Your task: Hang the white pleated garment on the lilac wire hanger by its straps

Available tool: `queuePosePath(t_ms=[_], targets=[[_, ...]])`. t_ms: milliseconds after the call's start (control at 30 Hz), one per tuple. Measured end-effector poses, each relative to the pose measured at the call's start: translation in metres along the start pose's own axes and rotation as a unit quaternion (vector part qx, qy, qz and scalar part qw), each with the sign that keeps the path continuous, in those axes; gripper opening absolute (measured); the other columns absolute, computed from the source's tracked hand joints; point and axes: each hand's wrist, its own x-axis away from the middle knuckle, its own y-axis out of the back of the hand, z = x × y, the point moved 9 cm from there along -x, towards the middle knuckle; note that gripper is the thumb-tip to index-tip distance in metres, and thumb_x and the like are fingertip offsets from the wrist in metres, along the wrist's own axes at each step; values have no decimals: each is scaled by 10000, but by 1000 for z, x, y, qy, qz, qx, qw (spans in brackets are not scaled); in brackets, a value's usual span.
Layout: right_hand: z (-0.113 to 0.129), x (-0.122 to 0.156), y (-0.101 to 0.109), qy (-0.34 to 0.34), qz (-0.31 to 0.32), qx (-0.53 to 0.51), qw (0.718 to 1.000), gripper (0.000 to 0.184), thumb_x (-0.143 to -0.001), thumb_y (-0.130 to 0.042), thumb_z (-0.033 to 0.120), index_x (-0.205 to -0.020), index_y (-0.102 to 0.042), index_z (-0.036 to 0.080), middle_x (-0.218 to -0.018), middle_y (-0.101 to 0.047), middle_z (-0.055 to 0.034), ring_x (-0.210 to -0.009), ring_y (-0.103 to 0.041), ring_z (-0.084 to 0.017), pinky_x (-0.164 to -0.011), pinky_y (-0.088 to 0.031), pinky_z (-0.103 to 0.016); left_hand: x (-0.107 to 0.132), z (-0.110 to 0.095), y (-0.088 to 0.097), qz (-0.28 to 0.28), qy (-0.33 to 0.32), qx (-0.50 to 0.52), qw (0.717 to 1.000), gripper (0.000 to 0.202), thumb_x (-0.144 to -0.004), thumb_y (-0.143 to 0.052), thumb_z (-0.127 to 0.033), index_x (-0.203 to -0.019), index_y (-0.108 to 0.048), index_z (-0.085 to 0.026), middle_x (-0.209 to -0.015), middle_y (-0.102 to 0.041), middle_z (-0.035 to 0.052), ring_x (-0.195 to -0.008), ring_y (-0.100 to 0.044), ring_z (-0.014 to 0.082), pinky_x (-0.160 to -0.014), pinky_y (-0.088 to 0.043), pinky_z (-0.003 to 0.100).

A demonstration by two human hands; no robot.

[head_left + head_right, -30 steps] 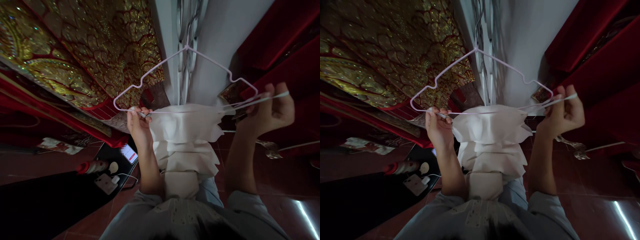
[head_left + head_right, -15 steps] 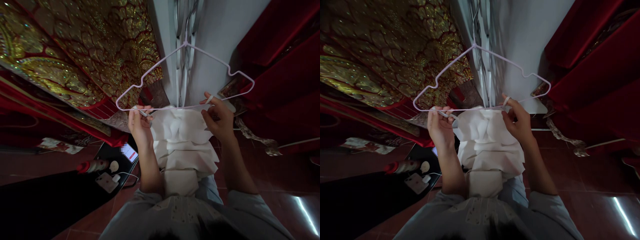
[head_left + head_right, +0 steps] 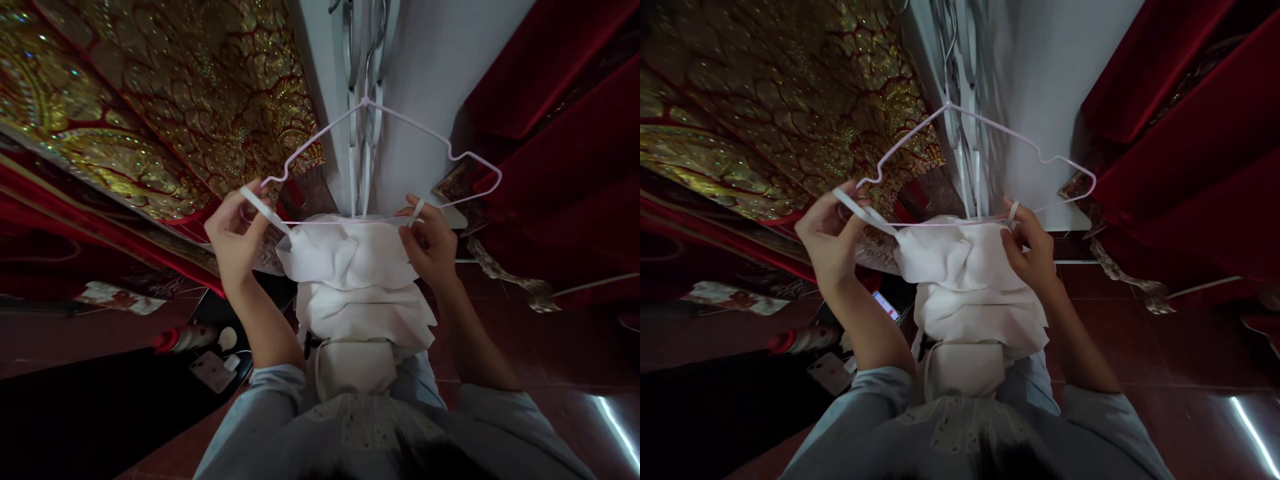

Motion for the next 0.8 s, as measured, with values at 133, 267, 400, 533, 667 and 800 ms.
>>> queuePosePath(t_ms=[133,267,400,533,667,800], targets=[[-3,6,-5,-20,-10,-21,1000,432,-1045,-641,376,-1473,-664,319,-1236,-798,-74,-513,-409,-59,-506,-452,-286,-29,-15,-30,117,16,-71,990,132,-941,-910,-322,-891,-854,-214,-782,-716,18,-710,-613,162,-663,-495,301],[-7,9,-5,-25,-15,-30,999,434,-1074,-602,438,-1486,-659,315,-1262,-788,-93,-556,-455,-77,-528,-454,-297,-31,-13,-36,105,49,-58,992,68,-954,-895,-265,-913,-862,-223,-838,-724,25,-761,-615,175,-704,-502,298],[-5,12,-6,-14,-19,-45,999,457,-1099,-561,469,-1533,-635,347,-1212,-800,-72,-551,-441,-89,-521,-430,-303,-1,11,-15,-87,78,100,988,197,-955,-893,-279,-1134,-811,-275,-963,-743,-6,-785,-649,148,-658,-512,268],[3,12,-15,-17,-5,-32,999,466,-1126,-501,485,-1553,-634,353,-1220,-816,-75,-562,-482,-117,-524,-464,-328,44,48,-38,-125,192,234,945,438,-852,-961,-489,-1135,-704,-276,-989,-790,11,-845,-747,187,-809,-625,332],[-4,6,11,-25,-93,-1,995,424,-1118,-521,517,-1447,-732,352,-1148,-841,-62,-527,-520,-114,-498,-493,-324,59,47,-58,-101,199,207,953,497,-853,-936,-599,-985,-616,-242,-832,-743,8,-842,-768,192,-934,-627,351],[-23,5,82,6,-281,16,960,302,-1042,-713,462,-1311,-827,383,-1061,-848,-36,-488,-541,-102,-428,-419,-301,53,41,-52,-100,195,186,958,475,-871,-909,-571,-959,-572,-247,-808,-726,7,-807,-758,201,-889,-626,353]])
